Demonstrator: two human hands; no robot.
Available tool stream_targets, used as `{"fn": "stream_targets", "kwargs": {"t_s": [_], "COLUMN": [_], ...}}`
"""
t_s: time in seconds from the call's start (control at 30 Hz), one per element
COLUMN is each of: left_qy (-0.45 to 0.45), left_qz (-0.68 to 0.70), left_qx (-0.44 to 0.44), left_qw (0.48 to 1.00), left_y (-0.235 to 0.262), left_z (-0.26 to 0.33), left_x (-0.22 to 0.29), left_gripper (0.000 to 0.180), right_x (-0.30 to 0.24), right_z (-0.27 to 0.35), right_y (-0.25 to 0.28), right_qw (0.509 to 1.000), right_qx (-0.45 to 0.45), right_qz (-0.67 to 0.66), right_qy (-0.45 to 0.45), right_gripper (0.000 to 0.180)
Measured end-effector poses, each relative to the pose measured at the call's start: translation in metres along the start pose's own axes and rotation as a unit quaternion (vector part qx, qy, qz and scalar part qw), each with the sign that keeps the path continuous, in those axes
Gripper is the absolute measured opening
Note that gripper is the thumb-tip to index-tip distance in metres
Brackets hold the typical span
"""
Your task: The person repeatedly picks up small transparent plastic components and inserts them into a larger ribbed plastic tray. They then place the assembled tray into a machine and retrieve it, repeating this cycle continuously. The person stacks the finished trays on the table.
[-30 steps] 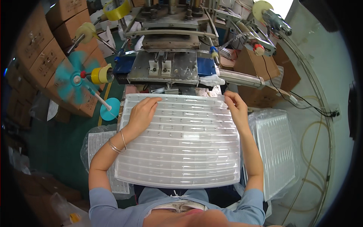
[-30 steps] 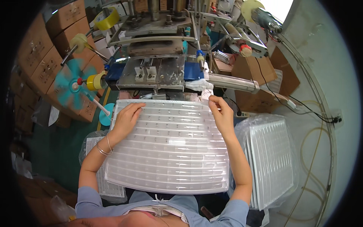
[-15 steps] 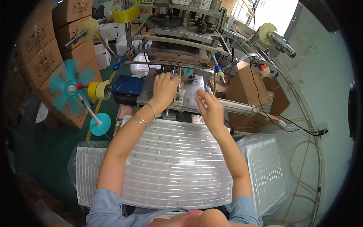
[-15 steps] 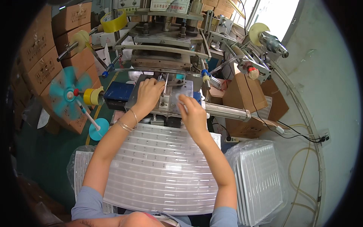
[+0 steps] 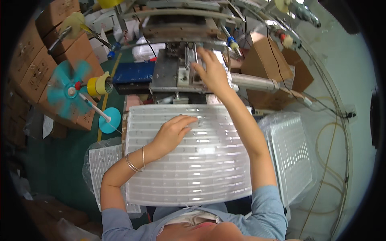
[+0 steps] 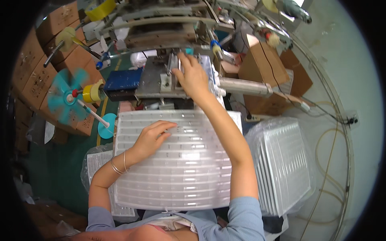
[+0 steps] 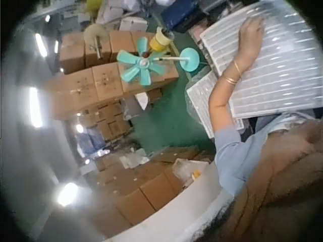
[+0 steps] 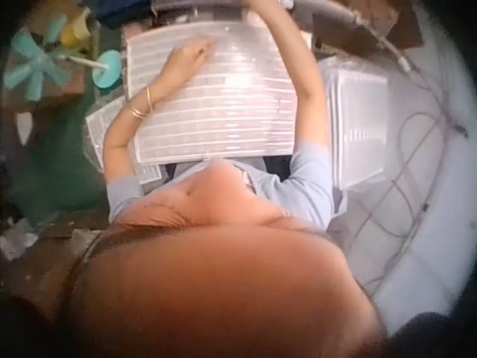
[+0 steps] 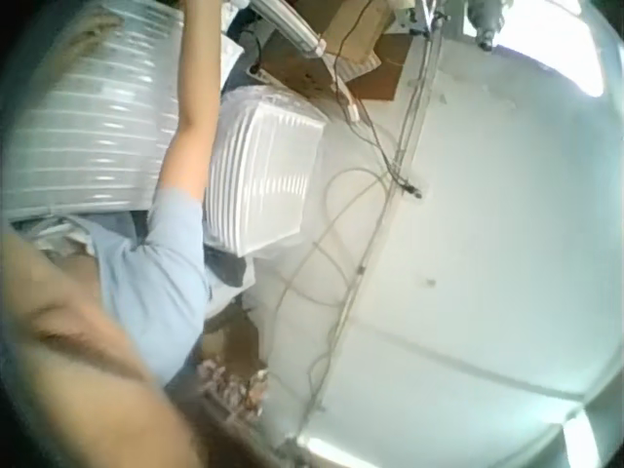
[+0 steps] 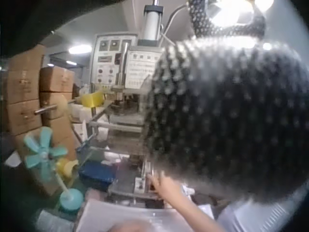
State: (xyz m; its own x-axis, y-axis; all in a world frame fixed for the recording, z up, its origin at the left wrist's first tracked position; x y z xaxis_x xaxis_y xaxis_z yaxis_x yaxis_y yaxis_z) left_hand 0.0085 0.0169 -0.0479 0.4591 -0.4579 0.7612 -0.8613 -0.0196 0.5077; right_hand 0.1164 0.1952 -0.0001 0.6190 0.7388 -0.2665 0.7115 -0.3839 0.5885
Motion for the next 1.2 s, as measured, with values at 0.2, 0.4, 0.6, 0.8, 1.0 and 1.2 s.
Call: {"fn": "stream_targets", "kwargs": {"t_s": [0.2, 0.4, 0.6, 0.8, 1.0, 1.2], "left_qy": [-0.027, -0.118, -0.136, -0.064, -0.032, 0.038], "left_qz": [-0.023, -0.28, -0.323, -0.316, -0.238, -0.193], "left_qx": [-0.09, -0.11, -0.1, -0.154, -0.038, 0.107], "left_qw": [0.995, 0.946, 0.931, 0.934, 0.97, 0.975], "left_y": [-0.052, -0.073, -0.073, -0.07, -0.031, 0.021], "left_z": [0.025, 0.034, 0.039, 0.038, 0.03, 0.021], "left_x": [0.013, 0.007, 0.0, 0.002, 0.006, -0.02], "left_gripper": [0.03, 0.026, 0.017, 0.023, 0.029, 0.032], "right_x": [-0.004, -0.012, -0.008, -0.008, -0.006, 0.016], "right_z": [0.083, 0.178, 0.199, 0.2, 0.194, 0.154], "right_y": [0.081, 0.109, 0.099, 0.097, 0.098, 0.11], "right_qw": [0.985, 0.932, 0.922, 0.936, 0.925, 0.826], "right_qx": [-0.172, -0.36, -0.383, -0.344, -0.373, -0.396], "right_qz": [-0.008, 0.033, 0.048, 0.023, -0.019, -0.332], "right_qy": [-0.011, 0.03, 0.04, 0.077, 0.066, -0.227], "right_gripper": [0.028, 0.023, 0.019, 0.02, 0.021, 0.018]}}
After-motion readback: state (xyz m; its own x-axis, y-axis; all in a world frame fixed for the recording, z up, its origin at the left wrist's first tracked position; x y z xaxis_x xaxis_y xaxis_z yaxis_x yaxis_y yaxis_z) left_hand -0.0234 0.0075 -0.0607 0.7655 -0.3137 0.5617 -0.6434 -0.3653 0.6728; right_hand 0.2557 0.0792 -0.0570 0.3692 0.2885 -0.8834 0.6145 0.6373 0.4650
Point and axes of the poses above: each hand's wrist, its own z-axis away from the middle knuckle, its own y-axis out of the back of the hand, x = y × z, the point moved 3 cm from there along -z, towards the middle knuckle, and after that the axes turned 6 degrees about z, right-handed, at the moved point
